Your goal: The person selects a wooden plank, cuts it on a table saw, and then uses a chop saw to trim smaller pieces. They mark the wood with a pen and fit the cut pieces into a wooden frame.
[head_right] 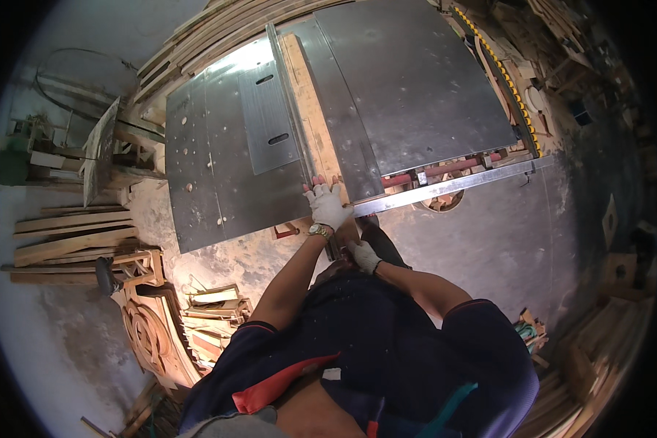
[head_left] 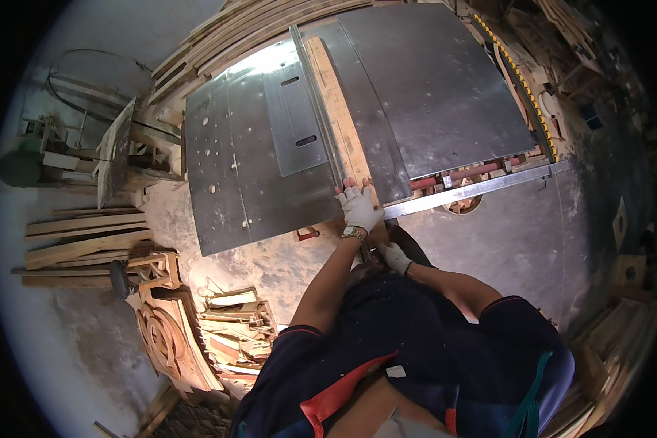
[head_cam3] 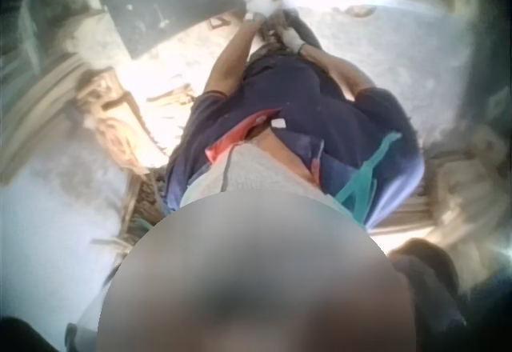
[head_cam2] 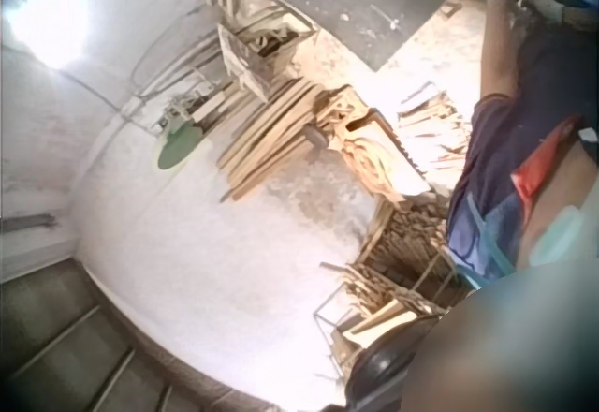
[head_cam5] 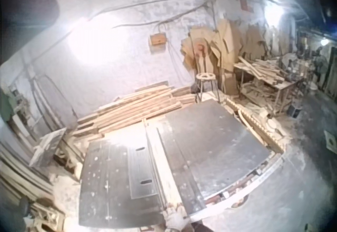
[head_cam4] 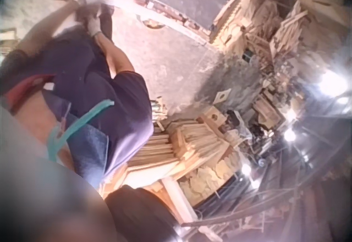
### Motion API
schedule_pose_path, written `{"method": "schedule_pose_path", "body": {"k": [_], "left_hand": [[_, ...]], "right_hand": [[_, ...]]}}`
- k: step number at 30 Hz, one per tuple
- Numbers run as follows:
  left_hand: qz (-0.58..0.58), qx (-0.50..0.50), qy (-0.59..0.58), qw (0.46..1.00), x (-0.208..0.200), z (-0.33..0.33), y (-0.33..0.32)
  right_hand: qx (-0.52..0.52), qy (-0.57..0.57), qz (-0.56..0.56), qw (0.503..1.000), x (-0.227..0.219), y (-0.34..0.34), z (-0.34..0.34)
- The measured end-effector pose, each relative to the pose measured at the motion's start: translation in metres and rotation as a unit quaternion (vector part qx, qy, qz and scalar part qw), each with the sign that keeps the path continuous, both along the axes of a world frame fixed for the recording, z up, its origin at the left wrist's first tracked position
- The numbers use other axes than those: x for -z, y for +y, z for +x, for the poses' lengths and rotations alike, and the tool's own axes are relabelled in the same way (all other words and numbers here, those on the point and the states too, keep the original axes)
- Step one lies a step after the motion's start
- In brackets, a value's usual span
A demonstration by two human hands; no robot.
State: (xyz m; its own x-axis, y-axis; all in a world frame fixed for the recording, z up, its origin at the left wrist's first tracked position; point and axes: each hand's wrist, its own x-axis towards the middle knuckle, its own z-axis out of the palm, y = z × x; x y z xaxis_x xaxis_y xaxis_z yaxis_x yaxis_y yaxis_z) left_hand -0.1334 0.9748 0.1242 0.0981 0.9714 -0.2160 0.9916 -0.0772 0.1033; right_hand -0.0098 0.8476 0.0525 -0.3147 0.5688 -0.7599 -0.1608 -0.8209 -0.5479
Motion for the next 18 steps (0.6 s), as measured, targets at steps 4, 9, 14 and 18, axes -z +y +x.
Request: {"method": "schedule_pose_path", "body": {"k": [4, 9, 14, 18], "left_hand": [[-0.024, 0.002, 0.002, 1.000, -0.008, -0.001, 0.010], [-0.026, 0.002, 0.002, 1.000, -0.015, -0.002, 0.023], [-0.040, 0.003, -0.005, 0.999, -0.014, -0.005, 0.038], [-0.033, 0.004, 0.005, 0.999, -0.014, -0.006, 0.047]], "right_hand": [[0.006, -0.009, 0.021, 1.000, 0.004, 0.007, -0.004], [0.000, -0.045, 0.055, 0.997, 0.016, 0.018, -0.008], [-0.005, -0.046, 0.031, 0.998, 0.000, 0.033, -0.008], [-0.005, -0.043, 0.043, 0.998, -0.002, 0.041, -0.013]]}}
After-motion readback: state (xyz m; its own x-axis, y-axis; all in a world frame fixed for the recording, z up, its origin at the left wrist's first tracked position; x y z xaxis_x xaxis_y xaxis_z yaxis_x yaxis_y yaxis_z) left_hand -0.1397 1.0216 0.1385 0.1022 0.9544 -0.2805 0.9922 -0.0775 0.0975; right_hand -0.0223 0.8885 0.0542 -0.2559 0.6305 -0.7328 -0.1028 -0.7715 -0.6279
